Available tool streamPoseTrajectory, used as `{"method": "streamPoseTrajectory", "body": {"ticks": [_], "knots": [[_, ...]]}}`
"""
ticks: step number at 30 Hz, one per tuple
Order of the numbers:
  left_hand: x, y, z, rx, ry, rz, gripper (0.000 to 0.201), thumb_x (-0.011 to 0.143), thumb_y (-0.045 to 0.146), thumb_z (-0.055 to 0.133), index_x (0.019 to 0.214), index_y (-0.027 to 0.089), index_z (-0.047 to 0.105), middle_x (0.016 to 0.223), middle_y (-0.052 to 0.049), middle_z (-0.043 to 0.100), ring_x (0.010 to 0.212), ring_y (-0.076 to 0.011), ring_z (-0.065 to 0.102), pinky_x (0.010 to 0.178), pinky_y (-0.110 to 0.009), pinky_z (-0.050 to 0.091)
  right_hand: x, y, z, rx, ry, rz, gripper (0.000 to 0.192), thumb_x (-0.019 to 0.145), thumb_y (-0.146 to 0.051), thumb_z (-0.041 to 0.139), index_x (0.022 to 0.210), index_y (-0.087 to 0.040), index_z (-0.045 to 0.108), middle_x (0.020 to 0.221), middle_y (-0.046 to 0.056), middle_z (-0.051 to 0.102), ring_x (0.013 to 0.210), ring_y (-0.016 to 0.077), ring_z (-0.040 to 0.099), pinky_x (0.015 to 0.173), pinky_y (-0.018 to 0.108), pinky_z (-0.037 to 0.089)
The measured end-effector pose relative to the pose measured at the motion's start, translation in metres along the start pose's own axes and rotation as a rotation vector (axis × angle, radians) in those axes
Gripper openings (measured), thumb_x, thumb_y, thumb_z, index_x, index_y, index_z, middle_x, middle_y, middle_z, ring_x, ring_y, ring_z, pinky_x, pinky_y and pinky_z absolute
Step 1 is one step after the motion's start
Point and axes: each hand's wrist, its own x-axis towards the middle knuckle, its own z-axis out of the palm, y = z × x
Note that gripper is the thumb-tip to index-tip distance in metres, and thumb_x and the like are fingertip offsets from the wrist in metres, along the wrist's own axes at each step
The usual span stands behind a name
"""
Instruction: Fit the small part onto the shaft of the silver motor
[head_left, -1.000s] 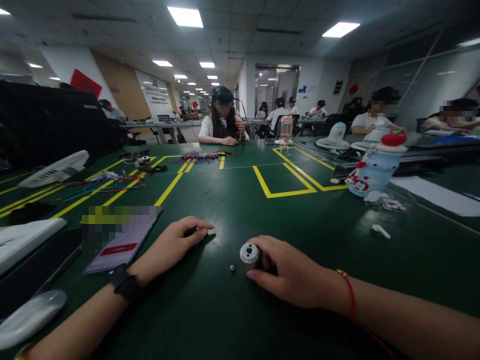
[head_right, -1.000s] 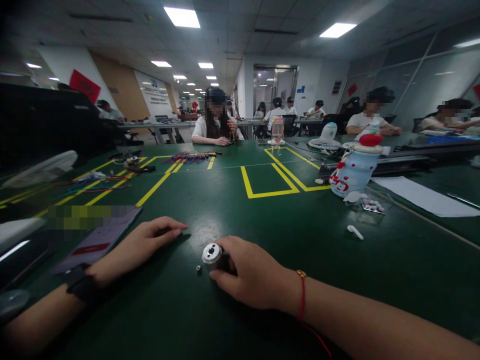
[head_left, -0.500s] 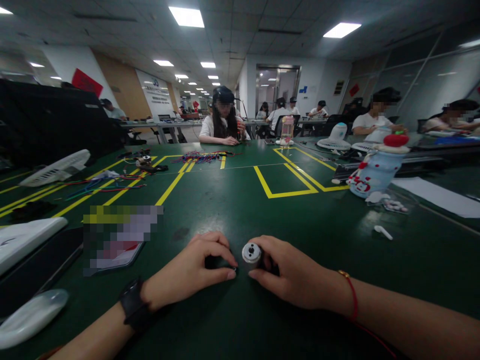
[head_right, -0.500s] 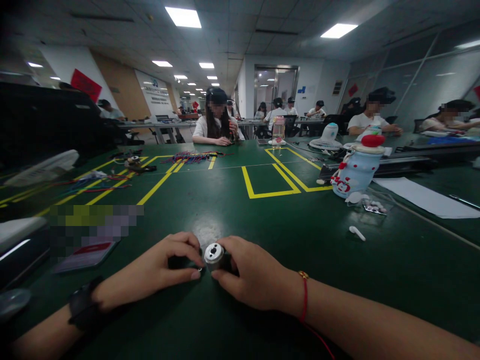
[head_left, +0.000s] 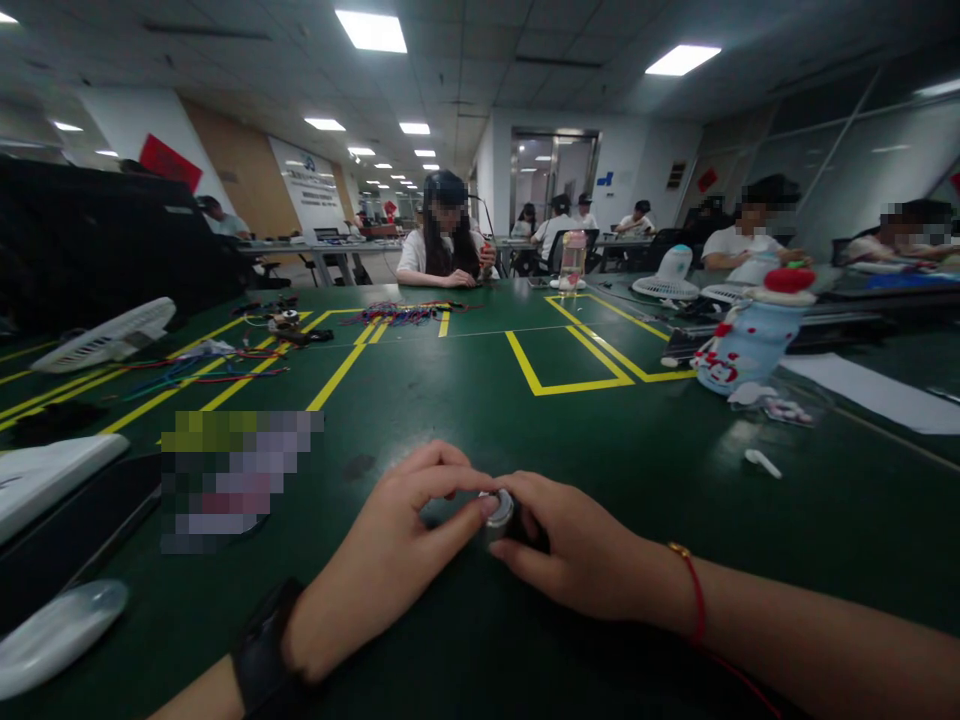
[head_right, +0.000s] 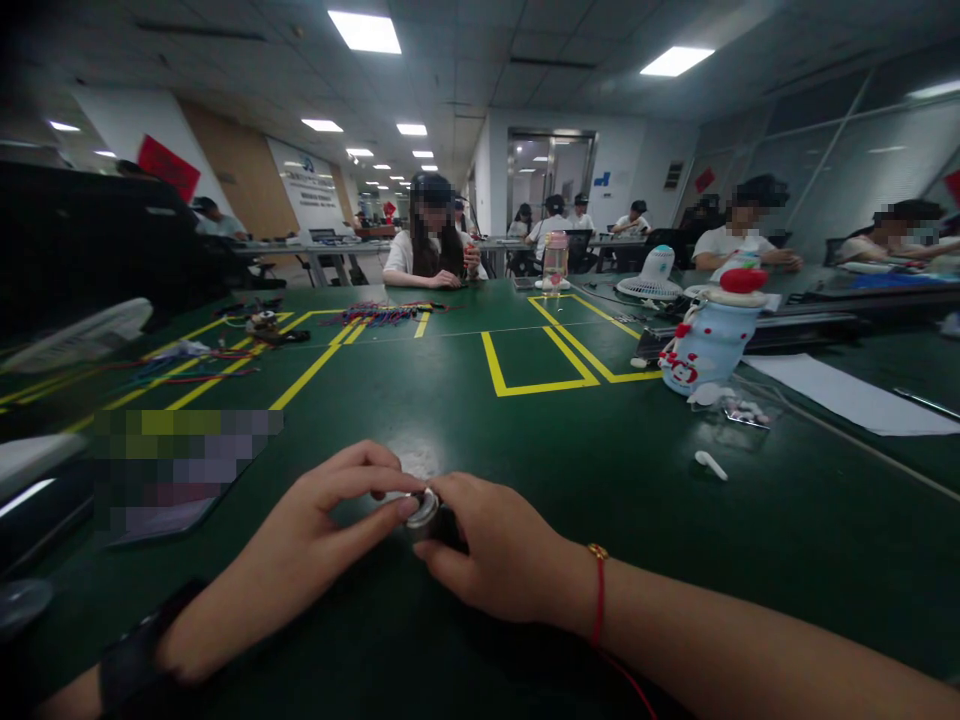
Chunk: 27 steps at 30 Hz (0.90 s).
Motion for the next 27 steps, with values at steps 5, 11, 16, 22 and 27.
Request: {"method": "streamPoseTrajectory", "body": {"ticks": [5, 11, 16, 22, 27], "knots": [[-0.001, -0.003, -0.003, -0.04, -0.038, -0.055, 0.024, 0.089, 0.03, 0.057, 0.11, 0.028, 0.068, 0.101, -0.003, 0.062, 0.089, -0.0197, 0.058, 0.079, -0.032, 0.047, 0.001, -0.001, -0.001, -0.007, 0.002, 0.02, 0.021, 0.083, -0.022, 0.062, 0.102, -0.017, 0.055, 0.086, 0.001, 0.056, 0.066, 0.0127, 0.045, 0.06, 0.026, 0.035], [0.003, -0.034, -0.015, -0.117, 0.007, -0.337, 0.031, 0.089, 0.043, 0.053, 0.108, 0.023, 0.068, 0.086, -0.002, 0.067, 0.077, -0.0198, 0.06, 0.067, -0.028, 0.045, 0.0, -0.002, -0.003, 0.011, -0.021, 0.047, 0.033, 0.083, -0.023, 0.063, 0.114, -0.018, 0.054, 0.097, 0.004, 0.059, 0.071, 0.0137, 0.049, 0.064, 0.027, 0.039], [0.009, -0.061, -0.029, -0.158, 0.103, -0.423, 0.038, 0.085, 0.048, 0.056, 0.104, 0.018, 0.069, 0.075, -0.001, 0.063, 0.068, -0.0177, 0.057, 0.06, -0.026, 0.043, -0.001, -0.001, -0.004, 0.016, -0.027, 0.068, 0.036, 0.084, -0.026, 0.063, 0.118, -0.019, 0.054, 0.099, 0.005, 0.06, 0.072, 0.0141, 0.05, 0.064, 0.027, 0.04], [0.008, -0.067, -0.033, -0.159, 0.083, -0.409, 0.037, 0.085, 0.049, 0.056, 0.102, 0.018, 0.069, 0.082, -0.003, 0.065, 0.072, -0.0179, 0.057, 0.065, -0.028, 0.044, -0.002, 0.0, -0.003, 0.01, -0.03, 0.072, 0.034, 0.084, -0.026, 0.063, 0.115, -0.019, 0.054, 0.096, 0.004, 0.06, 0.071, 0.0141, 0.05, 0.062, 0.027, 0.039], [0.007, -0.062, -0.032, -0.129, 0.032, -0.394, 0.036, 0.085, 0.049, 0.055, 0.098, 0.019, 0.069, 0.081, -0.002, 0.066, 0.074, -0.0191, 0.059, 0.065, -0.028, 0.044, -0.002, -0.001, -0.003, 0.005, -0.029, 0.072, 0.031, 0.084, -0.027, 0.063, 0.113, -0.018, 0.055, 0.095, 0.005, 0.059, 0.071, 0.0142, 0.049, 0.062, 0.027, 0.039]]}}
